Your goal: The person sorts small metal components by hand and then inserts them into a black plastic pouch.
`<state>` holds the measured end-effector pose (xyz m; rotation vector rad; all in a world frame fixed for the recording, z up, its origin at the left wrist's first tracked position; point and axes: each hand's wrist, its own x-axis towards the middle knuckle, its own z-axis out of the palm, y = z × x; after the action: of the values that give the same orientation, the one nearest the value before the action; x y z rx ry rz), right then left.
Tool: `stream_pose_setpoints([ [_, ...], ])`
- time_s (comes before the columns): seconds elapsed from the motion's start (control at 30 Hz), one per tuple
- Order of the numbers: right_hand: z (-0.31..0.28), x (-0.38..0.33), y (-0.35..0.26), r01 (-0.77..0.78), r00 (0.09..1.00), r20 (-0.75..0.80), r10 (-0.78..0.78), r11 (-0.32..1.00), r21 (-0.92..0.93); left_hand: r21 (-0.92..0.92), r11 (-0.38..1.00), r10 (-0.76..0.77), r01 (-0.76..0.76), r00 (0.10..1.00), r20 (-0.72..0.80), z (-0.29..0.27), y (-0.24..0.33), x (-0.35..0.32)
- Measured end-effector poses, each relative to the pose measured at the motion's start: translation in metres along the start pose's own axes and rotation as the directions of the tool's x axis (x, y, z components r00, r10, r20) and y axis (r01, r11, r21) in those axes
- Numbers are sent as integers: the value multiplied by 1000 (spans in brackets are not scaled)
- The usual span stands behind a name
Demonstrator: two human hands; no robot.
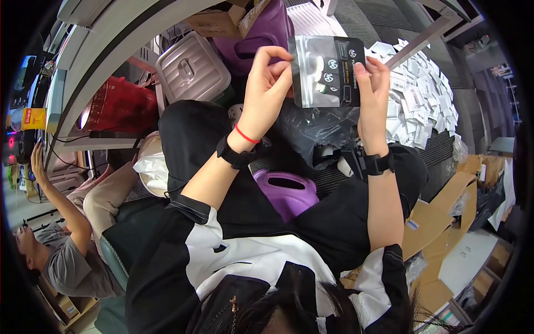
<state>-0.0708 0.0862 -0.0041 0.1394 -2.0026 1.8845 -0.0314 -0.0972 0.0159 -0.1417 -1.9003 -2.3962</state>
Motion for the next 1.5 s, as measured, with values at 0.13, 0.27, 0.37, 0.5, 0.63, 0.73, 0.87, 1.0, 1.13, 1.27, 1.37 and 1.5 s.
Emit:
stream_pose_setpoints([
  [0.13, -2, -10, -22, -587, 795, 444, 413, 708, 392, -59, 992, 115, -115, 993, -5, -9, -12, 0],
  [0.27, -9, -12, -25, -583, 761, 552, 341, 732, 352, -5, 997, 77, -77, 997, 3, -8, 4, 1],
  [0.37, -6, -13, -24, -578, 786, 509, 351, 708, 405, 31, 999, 29, -31, 997, 76, -14, 0, 1],
  [0.5, -5, -14, -24, -574, 790, 498, 357, 716, 397, 68, 997, 36, -46, 989, 145, -19, -7, 3],
  [0.63, -6, -14, -24, -558, 787, 523, 327, 739, 377, 124, 992, -12, -14, 980, 201, -22, -6, 4],
  [0.73, -8, -13, -20, -548, 791, 521, 320, 750, 372, 184, 982, -98, 35, 934, 343, -24, -4, 5],
  [0.87, -6, -14, -17, -561, 786, 511, 347, 749, 353, 220, 975, -69, -26, 908, 414, -26, -10, 7],
  [1.0, -10, -15, -17, -563, 773, 546, 323, 747, 354, 158, 986, -113, 44, 882, 457, -24, -1, 5],
  [1.13, -15, -17, -11, -562, 788, 492, 371, 759, 328, 232, 963, 0, -135, 865, 501, -24, -4, 1],
  [1.27, -21, -20, -8, -578, 760, 530, 376, 764, 286, 261, 949, 21, -179, 859, 511, -21, -2, -1],
  [1.37, -25, -23, -4, -585, 760, 518, 392, 760, 283, 301, 942, -35, -150, 846, 532, -20, -4, 0],
  [1.5, -28, -26, -5, -581, 772, 491, 404, 763, 285, 314, 940, -65, -133, 834, 548, -18, -3, 0],
])
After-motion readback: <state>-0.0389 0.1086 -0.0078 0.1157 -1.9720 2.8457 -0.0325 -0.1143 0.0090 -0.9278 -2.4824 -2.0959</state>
